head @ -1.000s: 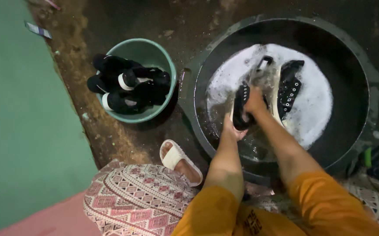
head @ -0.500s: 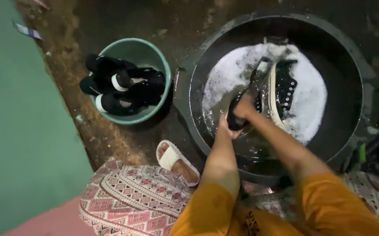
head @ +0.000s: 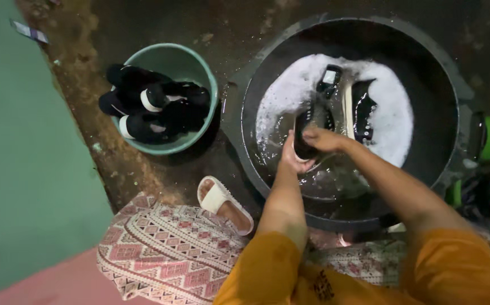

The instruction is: The person washes several black and white shoes by hand in a large black basin filled with soapy water. They scrub the shoes, rinse them, and place them into a smaller green basin. The person also removes and washes the shoelaces separately before placing them with the shoes.

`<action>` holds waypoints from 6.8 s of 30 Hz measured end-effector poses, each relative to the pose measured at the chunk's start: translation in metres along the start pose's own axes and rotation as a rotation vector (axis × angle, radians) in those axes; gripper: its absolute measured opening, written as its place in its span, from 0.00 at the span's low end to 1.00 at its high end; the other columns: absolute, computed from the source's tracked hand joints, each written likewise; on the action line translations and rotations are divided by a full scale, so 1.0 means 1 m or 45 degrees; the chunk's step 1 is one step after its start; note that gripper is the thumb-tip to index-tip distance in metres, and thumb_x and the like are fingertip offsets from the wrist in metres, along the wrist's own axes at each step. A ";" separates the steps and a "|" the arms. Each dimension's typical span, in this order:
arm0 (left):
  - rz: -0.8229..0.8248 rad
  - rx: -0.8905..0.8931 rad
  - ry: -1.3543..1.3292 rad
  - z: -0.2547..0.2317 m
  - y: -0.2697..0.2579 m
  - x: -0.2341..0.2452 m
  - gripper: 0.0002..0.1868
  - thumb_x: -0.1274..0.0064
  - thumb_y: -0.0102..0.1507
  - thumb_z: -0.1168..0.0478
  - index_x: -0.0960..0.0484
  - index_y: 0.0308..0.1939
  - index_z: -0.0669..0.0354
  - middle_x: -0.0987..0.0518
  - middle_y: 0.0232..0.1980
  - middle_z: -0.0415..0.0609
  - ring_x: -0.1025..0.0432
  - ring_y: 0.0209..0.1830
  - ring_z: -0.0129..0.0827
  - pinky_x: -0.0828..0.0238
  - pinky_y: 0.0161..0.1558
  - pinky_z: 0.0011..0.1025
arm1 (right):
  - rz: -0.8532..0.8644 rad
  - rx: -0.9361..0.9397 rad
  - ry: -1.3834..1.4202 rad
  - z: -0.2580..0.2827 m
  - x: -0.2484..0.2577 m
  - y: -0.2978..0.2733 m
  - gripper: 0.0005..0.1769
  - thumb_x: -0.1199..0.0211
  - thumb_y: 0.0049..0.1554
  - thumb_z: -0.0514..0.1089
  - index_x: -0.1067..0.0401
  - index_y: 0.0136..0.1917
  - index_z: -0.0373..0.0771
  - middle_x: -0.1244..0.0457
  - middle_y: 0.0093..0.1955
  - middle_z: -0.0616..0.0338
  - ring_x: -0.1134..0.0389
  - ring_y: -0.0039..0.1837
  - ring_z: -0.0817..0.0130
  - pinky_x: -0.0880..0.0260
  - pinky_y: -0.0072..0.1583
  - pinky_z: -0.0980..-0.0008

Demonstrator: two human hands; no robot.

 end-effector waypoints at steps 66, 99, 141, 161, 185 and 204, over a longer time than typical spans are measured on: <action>0.430 -0.455 -0.219 -0.035 -0.137 -0.070 0.30 0.46 0.66 0.38 0.21 0.62 0.54 0.19 0.59 0.50 0.24 0.58 0.46 0.26 0.61 0.50 | -1.269 0.223 0.842 0.125 0.188 -0.071 0.15 0.51 0.63 0.41 0.28 0.60 0.40 0.31 0.55 0.52 0.29 0.60 0.57 0.30 0.66 0.63; -0.637 -0.753 1.755 -0.025 -0.076 -0.033 0.49 0.53 0.65 0.32 0.56 0.76 0.57 0.46 0.75 0.68 0.47 0.74 0.60 0.50 0.72 0.46 | -1.075 -0.361 -0.030 0.079 0.078 -0.036 0.15 0.31 0.53 0.38 0.26 0.54 0.41 0.32 0.49 0.43 0.30 0.55 0.41 0.31 0.59 0.51; -0.529 -2.148 0.934 -0.045 -0.178 -0.093 0.50 0.60 0.54 0.76 0.61 0.81 0.73 0.33 0.71 0.73 0.34 0.71 0.57 0.41 0.74 0.44 | -0.731 1.128 1.754 0.254 0.186 -0.150 0.15 0.41 0.69 0.54 0.33 0.49 0.42 0.34 0.58 0.60 0.35 0.67 0.65 0.37 0.71 0.63; -0.854 -0.459 1.298 -0.026 -0.032 0.039 0.29 0.60 0.70 0.46 0.22 0.53 0.73 0.16 0.41 0.65 0.24 0.25 0.44 0.24 0.33 0.40 | -0.932 -0.137 0.650 0.009 0.031 -0.007 0.16 0.36 0.65 0.44 0.25 0.66 0.48 0.30 0.63 0.54 0.31 0.64 0.61 0.32 0.66 0.64; -0.725 -0.927 0.626 -0.034 -0.153 -0.030 0.55 0.47 0.56 0.49 0.62 0.80 0.52 0.36 0.69 0.71 0.26 0.59 0.66 0.21 0.48 0.56 | -1.023 0.006 1.304 0.075 0.097 -0.044 0.14 0.34 0.63 0.43 0.22 0.61 0.40 0.31 0.59 0.59 0.33 0.60 0.68 0.32 0.64 0.68; -0.517 -2.731 1.214 0.030 -0.338 -0.149 0.57 0.27 0.45 0.66 0.50 0.70 0.64 0.49 0.73 0.70 0.48 0.74 0.62 0.48 0.76 0.50 | -0.572 0.719 2.347 0.187 0.135 -0.087 0.36 0.45 0.63 0.66 0.30 0.71 0.37 0.32 0.68 0.56 0.32 0.69 0.61 0.32 0.73 0.59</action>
Point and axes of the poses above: each hand's wrist, its own y-axis towards the middle knuckle, its own x-axis out of the back of the hand, z = x × y, the point moved 4 cm from there along y, towards the middle knuckle
